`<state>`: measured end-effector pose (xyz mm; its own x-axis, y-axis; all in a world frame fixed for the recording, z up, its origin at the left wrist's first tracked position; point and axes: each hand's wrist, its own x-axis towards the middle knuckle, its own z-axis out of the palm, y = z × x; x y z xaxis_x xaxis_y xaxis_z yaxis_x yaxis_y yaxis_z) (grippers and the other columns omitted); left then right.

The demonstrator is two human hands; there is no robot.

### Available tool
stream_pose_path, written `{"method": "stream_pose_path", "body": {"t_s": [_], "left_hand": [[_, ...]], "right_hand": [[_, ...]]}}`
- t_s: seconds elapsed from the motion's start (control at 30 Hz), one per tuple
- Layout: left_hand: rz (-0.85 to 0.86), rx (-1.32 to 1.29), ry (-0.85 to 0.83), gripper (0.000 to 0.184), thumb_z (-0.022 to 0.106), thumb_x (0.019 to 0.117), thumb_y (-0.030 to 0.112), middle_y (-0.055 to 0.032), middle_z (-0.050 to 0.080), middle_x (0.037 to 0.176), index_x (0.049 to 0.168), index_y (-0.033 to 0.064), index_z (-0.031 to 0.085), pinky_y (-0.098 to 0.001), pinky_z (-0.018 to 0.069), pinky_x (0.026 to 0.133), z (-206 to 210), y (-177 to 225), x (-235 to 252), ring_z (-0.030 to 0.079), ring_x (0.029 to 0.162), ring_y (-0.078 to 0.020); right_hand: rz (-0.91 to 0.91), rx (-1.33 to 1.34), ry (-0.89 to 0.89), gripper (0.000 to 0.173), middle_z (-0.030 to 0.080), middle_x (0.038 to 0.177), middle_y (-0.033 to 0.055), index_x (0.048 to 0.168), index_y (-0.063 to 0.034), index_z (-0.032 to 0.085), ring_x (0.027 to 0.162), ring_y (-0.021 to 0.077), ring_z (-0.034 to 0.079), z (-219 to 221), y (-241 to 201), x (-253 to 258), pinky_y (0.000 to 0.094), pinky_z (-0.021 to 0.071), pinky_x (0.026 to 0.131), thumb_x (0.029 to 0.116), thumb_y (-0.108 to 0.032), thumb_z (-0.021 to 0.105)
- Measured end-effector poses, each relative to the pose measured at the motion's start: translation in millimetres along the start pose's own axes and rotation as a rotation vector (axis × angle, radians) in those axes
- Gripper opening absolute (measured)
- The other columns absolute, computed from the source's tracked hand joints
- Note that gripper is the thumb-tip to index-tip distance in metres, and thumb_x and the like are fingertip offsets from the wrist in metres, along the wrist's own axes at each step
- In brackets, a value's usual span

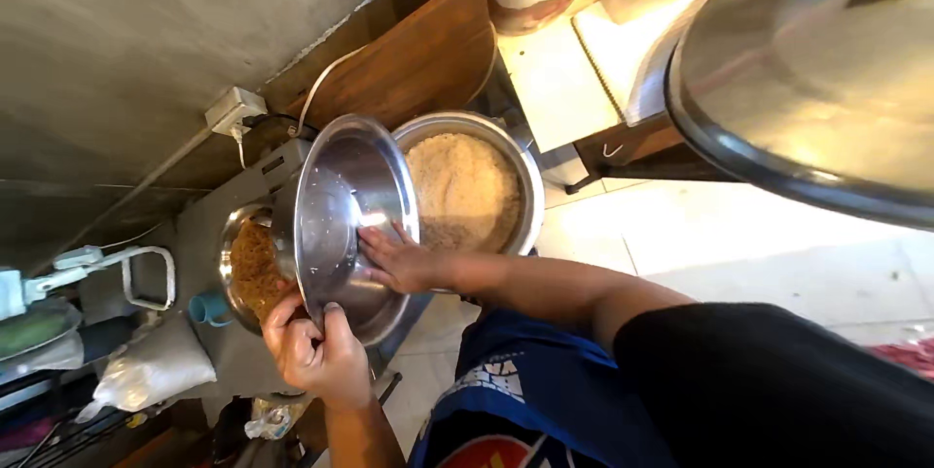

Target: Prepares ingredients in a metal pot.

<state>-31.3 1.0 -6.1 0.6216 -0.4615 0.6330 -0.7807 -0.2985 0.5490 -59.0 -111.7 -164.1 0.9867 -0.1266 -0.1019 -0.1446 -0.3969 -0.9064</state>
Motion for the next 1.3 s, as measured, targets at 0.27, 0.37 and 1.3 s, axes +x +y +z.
{"method": "stream_pose_path", "body": {"t_s": [0.27,0.37,1.3], "left_hand": [[-0.044,-0.047,0.049,0.029,0.063,0.0726,-0.005,-0.0101,0.062,0.107,0.059,0.0101,0.041,-0.0220,0.0508,0.090,11,6,-7,0.059,0.111,-0.0152],[-0.052,-0.079,0.080,0.029,0.062,0.0723,-0.005,-0.0082,0.061,0.107,0.060,0.0111,0.042,-0.0222,0.0513,0.090,12,12,-6,0.059,0.110,-0.0147],[-0.073,-0.138,0.094,0.028,0.063,0.0721,-0.006,-0.0069,0.062,0.109,0.062,0.0116,0.044,-0.0228,0.0523,0.089,2,18,-10,0.059,0.110,-0.0142]], "right_hand": [[-0.303,0.069,0.498,0.065,0.021,0.170,0.0177,0.161,-0.0015,0.027,0.159,0.0306,0.012,-41,-70,46,0.0614,0.0020,0.126,0.1100,-0.041,0.032],[-0.029,0.146,0.591,0.071,0.012,0.173,0.0110,0.165,-0.0057,0.016,0.160,0.0257,0.007,-25,-49,56,0.0663,-0.0019,0.124,0.1103,-0.049,0.029],[0.073,0.016,0.354,0.075,-0.002,0.174,0.0120,0.166,-0.0107,0.008,0.160,0.0305,-0.006,4,-22,26,0.0605,-0.0019,0.126,0.1090,-0.056,0.025]]}}
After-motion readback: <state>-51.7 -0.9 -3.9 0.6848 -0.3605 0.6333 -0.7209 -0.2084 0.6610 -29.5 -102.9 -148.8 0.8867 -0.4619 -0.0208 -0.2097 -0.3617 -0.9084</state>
